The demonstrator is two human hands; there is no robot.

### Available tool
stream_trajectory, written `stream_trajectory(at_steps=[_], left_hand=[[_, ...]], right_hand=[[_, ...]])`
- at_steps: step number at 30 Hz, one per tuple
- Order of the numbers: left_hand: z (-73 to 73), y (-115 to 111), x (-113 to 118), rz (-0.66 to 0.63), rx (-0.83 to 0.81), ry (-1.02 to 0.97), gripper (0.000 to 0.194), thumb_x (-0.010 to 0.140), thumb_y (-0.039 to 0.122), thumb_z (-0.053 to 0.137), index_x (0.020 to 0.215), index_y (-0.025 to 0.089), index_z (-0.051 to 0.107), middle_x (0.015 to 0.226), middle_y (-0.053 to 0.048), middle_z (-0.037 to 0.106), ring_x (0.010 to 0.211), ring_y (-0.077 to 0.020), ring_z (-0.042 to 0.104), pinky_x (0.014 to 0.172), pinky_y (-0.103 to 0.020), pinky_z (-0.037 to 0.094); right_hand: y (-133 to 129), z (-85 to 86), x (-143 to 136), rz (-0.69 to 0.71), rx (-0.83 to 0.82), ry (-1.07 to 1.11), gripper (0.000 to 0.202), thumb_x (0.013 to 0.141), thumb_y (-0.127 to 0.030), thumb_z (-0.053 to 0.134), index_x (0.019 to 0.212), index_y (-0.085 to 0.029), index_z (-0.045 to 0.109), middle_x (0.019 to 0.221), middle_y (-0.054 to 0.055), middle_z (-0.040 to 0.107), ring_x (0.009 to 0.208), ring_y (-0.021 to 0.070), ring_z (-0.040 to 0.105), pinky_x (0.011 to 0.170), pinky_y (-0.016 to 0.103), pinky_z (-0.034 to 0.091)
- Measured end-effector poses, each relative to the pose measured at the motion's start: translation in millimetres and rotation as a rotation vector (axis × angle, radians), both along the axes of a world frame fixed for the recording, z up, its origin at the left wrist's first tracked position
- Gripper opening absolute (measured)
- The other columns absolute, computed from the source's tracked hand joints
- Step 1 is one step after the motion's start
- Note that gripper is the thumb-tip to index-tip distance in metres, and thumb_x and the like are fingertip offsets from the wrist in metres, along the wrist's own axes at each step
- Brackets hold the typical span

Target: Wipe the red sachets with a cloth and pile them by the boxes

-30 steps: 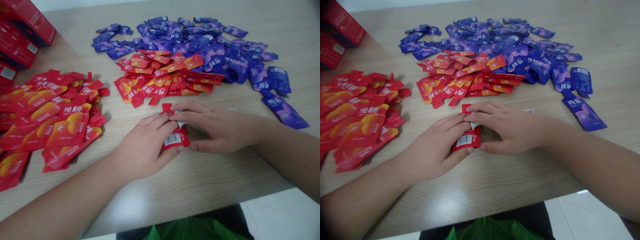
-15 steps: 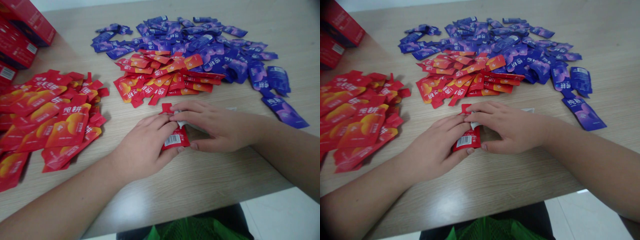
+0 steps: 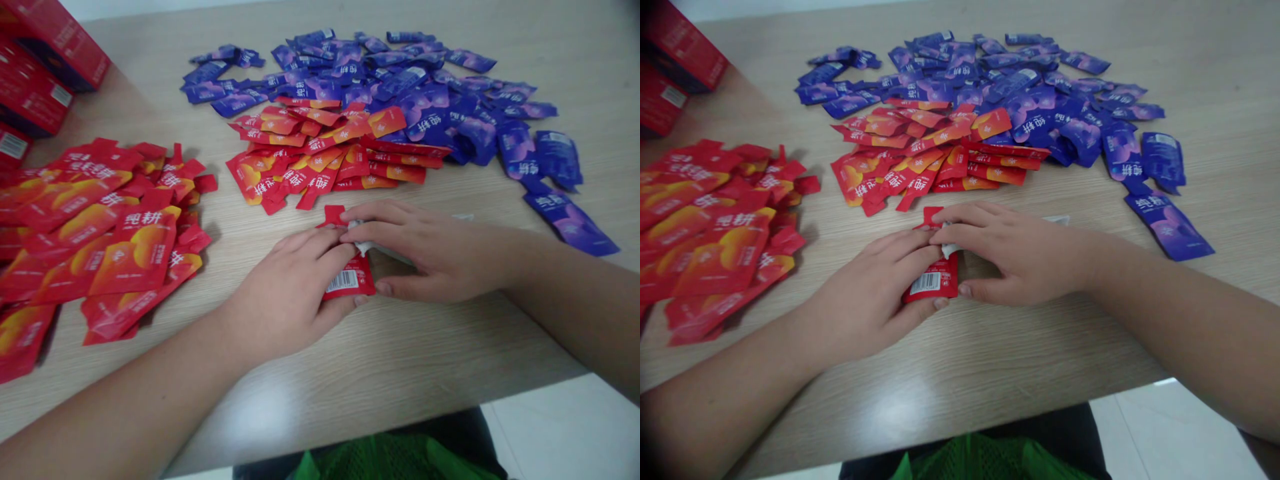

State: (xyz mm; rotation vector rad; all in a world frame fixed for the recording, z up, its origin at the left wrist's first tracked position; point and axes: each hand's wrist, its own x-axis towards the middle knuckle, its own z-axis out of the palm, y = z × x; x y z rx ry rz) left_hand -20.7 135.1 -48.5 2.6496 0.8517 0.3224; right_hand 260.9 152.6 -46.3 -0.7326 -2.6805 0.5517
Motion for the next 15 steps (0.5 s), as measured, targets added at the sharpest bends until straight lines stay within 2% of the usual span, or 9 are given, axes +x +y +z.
stream_trajectory(at_steps=[7,12,15], left_hand=[[-0.8,0.6,0.0,-0.001,0.010,-0.010,0.050,0.106,0.049,0.064,0.142,0.013,0.065,0.154,-0.020,0.063,0.147,-0.0397,0.057,0.125,-0.059,0.046],[-0.6,0.1,-0.6,-0.010,0.018,-0.016,0.052,0.105,0.046,0.066,0.145,0.014,0.062,0.154,-0.020,0.063,0.146,-0.0392,0.057,0.123,-0.060,0.048],[0.8,-0.4,-0.6,-0.008,0.005,-0.014,0.048,0.105,0.047,0.066,0.142,0.015,0.063,0.155,-0.020,0.062,0.147,-0.0394,0.057,0.124,-0.060,0.047]], right_hand=[[0.0,-0.9,-0.7,-0.007,0.032,-0.023,0.068,0.104,-0.055,0.068,0.159,-0.017,0.055,0.161,0.023,0.056,0.152,0.0391,0.051,0.126,0.061,0.041],[1.7,-4.7,-0.2,-0.007,0.055,-0.007,0.078,0.098,-0.064,0.075,0.159,-0.020,0.055,0.162,0.021,0.056,0.152,0.0400,0.051,0.126,0.061,0.043],[2.7,-6.9,-0.5,-0.013,0.047,0.014,0.079,0.096,-0.064,0.078,0.158,-0.022,0.057,0.160,0.020,0.058,0.150,0.0402,0.053,0.124,0.062,0.044]])
